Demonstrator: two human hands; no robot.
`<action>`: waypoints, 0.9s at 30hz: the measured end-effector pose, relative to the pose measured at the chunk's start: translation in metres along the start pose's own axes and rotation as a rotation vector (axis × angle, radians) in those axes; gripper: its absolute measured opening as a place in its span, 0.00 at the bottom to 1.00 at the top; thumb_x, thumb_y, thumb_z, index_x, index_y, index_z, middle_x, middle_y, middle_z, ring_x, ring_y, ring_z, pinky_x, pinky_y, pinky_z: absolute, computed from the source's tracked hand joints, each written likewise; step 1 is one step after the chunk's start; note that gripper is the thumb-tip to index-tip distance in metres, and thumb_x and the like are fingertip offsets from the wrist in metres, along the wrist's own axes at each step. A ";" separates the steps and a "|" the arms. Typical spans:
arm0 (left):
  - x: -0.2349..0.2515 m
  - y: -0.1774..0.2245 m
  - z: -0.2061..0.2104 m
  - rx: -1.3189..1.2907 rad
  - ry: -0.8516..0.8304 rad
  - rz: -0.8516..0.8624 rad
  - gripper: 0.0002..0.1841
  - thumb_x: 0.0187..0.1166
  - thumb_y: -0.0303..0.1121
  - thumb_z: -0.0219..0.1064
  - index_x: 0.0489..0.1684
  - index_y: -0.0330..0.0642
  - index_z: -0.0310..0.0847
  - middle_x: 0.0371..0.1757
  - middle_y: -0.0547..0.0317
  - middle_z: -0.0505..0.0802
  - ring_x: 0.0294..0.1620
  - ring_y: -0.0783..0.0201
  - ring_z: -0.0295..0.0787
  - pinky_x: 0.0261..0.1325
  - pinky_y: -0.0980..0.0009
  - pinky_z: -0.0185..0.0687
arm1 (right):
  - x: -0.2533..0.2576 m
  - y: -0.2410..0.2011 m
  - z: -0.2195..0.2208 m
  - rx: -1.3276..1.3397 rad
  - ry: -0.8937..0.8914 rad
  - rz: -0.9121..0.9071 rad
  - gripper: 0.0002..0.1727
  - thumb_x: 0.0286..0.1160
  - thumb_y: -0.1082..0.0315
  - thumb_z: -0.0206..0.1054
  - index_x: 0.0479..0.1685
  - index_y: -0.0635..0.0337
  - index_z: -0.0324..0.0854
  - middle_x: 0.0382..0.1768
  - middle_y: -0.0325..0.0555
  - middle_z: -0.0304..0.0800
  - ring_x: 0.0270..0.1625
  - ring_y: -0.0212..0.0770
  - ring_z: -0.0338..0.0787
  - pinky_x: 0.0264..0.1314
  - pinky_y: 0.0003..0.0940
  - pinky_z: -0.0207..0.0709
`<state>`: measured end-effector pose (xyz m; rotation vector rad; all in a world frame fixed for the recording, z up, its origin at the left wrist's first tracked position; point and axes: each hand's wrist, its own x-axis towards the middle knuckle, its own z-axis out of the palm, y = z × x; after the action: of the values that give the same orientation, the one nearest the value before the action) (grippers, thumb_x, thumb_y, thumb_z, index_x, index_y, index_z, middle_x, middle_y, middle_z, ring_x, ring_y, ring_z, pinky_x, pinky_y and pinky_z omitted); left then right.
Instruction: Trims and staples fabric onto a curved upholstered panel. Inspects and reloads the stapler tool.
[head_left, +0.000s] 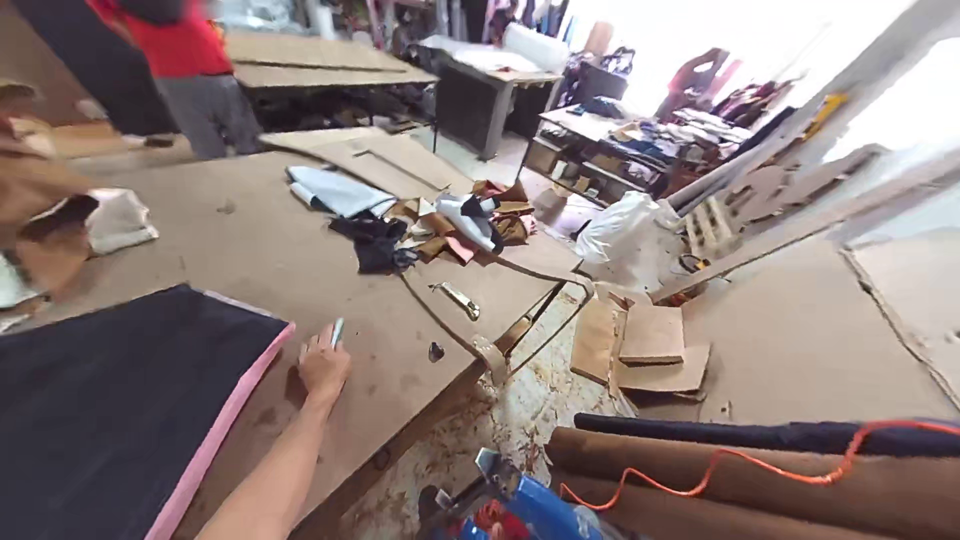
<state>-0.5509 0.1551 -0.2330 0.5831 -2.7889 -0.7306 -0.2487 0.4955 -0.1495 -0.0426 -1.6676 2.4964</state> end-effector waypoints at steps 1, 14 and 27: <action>-0.003 0.000 -0.005 -0.045 -0.004 -0.008 0.26 0.86 0.36 0.59 0.83 0.40 0.72 0.73 0.31 0.85 0.78 0.32 0.77 0.80 0.36 0.68 | 0.015 -0.002 0.000 0.039 -0.041 0.021 0.11 0.65 0.68 0.78 0.47 0.47 0.93 0.40 0.37 0.98 0.42 0.32 0.95 0.51 0.33 0.90; -0.303 0.030 -0.232 -0.947 0.080 0.193 0.26 0.82 0.35 0.71 0.76 0.36 0.71 0.54 0.64 0.96 0.54 0.71 0.94 0.58 0.72 0.93 | 0.099 0.012 0.094 0.688 -0.877 0.338 0.19 0.79 0.49 0.66 0.55 0.52 0.91 0.33 0.37 0.95 0.37 0.36 0.93 0.50 0.39 0.86; -0.533 -0.199 -0.275 -1.063 0.518 -0.416 0.15 0.88 0.32 0.59 0.69 0.50 0.79 0.57 0.70 0.91 0.46 0.72 0.91 0.52 0.74 0.90 | 0.060 -0.076 0.013 0.191 -0.662 0.017 0.26 0.80 0.38 0.58 0.42 0.51 0.89 0.23 0.34 0.88 0.26 0.35 0.87 0.37 0.38 0.86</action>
<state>0.0727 0.1031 -0.1464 0.9120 -1.4910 -1.6531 -0.3022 0.5197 -0.0715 0.8781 -1.5879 2.8538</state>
